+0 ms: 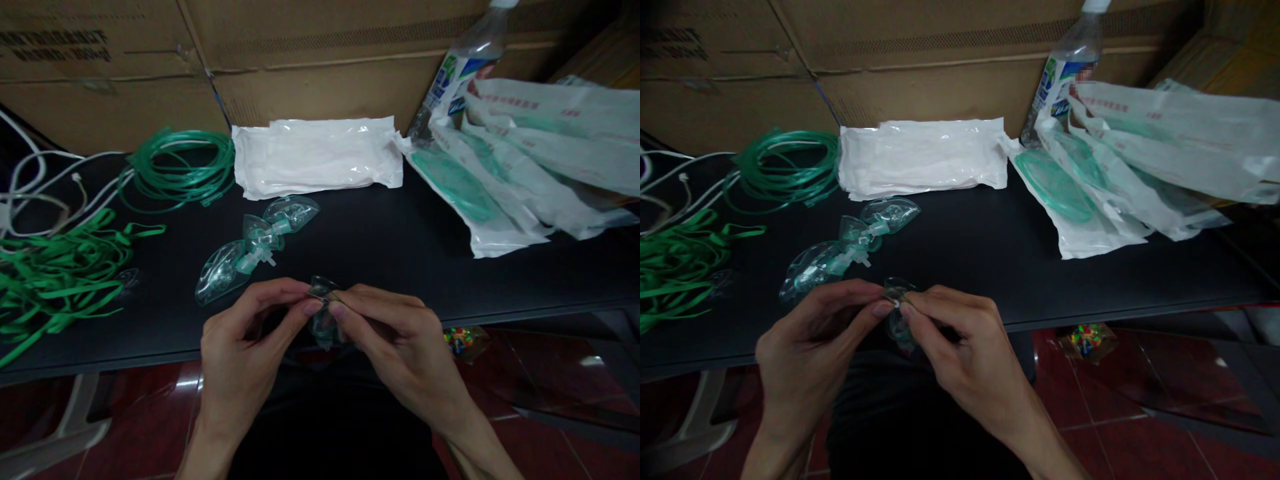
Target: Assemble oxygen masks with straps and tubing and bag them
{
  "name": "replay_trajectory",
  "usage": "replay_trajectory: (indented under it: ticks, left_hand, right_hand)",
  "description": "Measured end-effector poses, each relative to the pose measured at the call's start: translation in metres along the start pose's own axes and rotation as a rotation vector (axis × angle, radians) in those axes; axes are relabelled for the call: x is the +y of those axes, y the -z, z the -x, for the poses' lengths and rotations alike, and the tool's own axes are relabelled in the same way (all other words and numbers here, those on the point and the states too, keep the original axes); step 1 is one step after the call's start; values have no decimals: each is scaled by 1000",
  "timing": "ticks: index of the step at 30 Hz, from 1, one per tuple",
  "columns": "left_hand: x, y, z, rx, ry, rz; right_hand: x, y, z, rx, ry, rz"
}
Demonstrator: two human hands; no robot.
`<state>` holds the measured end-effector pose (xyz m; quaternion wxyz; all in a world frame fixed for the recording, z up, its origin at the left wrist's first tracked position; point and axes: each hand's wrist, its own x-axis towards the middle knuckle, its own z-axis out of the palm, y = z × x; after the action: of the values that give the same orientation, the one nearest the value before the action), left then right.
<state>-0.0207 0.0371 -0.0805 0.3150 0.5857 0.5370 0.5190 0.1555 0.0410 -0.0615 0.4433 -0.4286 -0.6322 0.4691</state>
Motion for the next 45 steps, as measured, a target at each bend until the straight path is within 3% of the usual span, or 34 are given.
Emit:
replay_trajectory:
  ticks: [9,22,32,38,45]
  left_hand:
    - [7,2,-9,-77,86,148]
    - [4,9,-18,-155,281,291]
    - [8,7,-19,-109,236,269]
    - [7,8,-19,-147,233,251]
    - [4,10,-23,-265,261,309]
  right_hand:
    - [1,2,0,-68,-67,-55]
    - [3,-3,1,110,-81,-160]
    - [2,-4,4,124,17,-61]
    - [-6,6,11,-9,-102,-96]
    - [7,-5,12,195,-269,-373]
